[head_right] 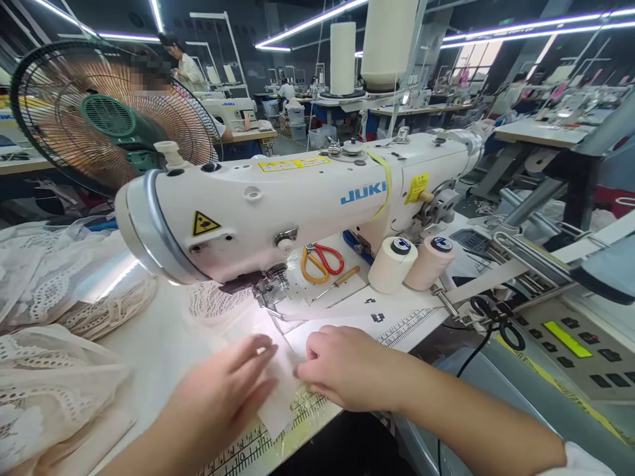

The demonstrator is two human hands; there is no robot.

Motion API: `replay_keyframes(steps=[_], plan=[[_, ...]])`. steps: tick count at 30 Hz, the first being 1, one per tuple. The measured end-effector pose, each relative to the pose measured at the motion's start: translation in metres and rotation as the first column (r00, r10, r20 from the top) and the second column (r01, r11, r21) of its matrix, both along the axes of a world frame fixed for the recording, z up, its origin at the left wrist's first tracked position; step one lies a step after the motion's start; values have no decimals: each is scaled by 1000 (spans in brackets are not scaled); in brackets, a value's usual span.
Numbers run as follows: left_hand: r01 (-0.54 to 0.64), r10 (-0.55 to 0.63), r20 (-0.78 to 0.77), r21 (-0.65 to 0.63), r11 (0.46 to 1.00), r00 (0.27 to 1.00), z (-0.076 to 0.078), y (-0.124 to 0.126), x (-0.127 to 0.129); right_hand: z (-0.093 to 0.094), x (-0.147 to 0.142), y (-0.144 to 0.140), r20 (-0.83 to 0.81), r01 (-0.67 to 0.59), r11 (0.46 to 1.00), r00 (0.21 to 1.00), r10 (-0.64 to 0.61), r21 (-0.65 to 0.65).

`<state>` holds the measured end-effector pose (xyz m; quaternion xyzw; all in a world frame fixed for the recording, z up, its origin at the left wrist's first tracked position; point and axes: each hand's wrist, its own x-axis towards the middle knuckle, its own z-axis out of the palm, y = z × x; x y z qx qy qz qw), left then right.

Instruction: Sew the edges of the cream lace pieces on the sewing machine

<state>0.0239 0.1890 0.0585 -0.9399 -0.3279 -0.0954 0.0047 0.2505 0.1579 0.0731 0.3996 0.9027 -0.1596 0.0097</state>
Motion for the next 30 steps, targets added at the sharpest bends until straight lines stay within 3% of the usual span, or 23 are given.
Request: replay_keyframes(steps=[4, 9, 15, 23, 30], plan=[[9, -42, -281, -117, 993, 959, -9, -12, 14, -2, 1, -5, 17, 17, 1000, 1000, -17, -19], [15, -60, -367, -125, 992, 928, -4, -4, 9, -6, -4, 0, 17, 1, 1000, 1000, -1, 22], [48, -37, -294, 32, 998, 955, -4, 1, 2, -9, -10, 8, 11, -7, 998, 1000, 6, 61], [80, -46, -224, 145, 986, 973, -9, 7, -4, -11, -16, 22, 27, -1, 996, 1000, -2, 92], [99, -46, -282, 178, 979, 958, -4, 15, -9, -10, -25, 36, 99, -5, 994, 995, -5, 107]])
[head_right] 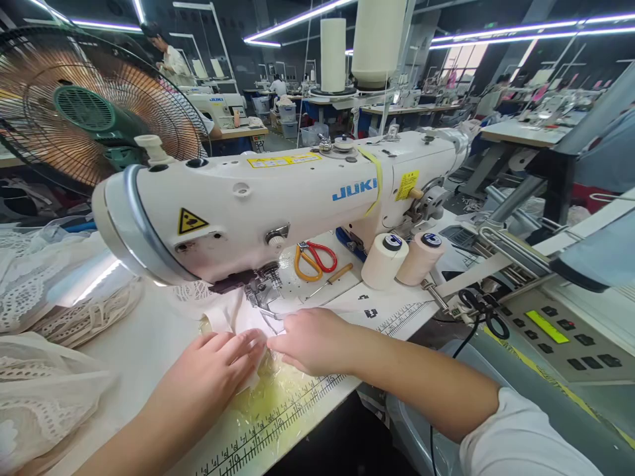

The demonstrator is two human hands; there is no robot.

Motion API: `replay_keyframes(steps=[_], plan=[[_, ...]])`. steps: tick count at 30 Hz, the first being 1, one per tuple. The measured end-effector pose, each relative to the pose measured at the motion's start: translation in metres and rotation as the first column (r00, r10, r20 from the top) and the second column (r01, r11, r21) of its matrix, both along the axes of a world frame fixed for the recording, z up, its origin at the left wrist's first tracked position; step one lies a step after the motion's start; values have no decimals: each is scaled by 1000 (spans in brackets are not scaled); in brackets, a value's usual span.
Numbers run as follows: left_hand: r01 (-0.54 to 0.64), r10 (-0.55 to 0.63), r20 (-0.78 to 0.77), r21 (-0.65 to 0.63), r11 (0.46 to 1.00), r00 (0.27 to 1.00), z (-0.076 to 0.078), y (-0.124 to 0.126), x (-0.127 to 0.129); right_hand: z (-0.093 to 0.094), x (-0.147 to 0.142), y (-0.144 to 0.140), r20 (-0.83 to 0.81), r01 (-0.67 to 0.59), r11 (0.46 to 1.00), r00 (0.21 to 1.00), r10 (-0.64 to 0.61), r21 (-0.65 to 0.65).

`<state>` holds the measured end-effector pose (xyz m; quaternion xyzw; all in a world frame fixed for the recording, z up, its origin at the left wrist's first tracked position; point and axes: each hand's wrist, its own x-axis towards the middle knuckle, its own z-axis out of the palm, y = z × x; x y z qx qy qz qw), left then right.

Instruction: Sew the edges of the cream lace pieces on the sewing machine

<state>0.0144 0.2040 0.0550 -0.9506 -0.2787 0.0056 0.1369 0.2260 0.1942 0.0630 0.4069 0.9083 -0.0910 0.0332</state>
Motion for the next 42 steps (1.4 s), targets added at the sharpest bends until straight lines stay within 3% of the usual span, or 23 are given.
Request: replay_keyframes(steps=[10, 16, 20, 26, 33, 42], plan=[[-54, 55, 24, -30, 998, 998, 3, 12, -6, 12, -17, 11, 106, 82, 995, 991, -77, -52], [-30, 23, 73, 94, 995, 997, -5, 21, -12, 9, -29, 17, 164, 147, 988, 977, -137, -46], [-51, 43, 66, 124, 991, 997, -8, 27, -15, 19, -42, 20, 249, 225, 969, 949, -195, -98], [-152, 150, 33, 75, 985, 988, -8, 30, -15, 35, -59, 20, 327, 300, 941, 915, -237, -157], [-289, 289, 0, 0, 957, 957, -7, 35, -13, 29, -63, 18, 343, 340, 928, 899, -272, -155], [-474, 466, -86, -139, 870, 881, -4, 40, -9, 23, -59, 14, 292, 340, 935, 908, -299, -101]])
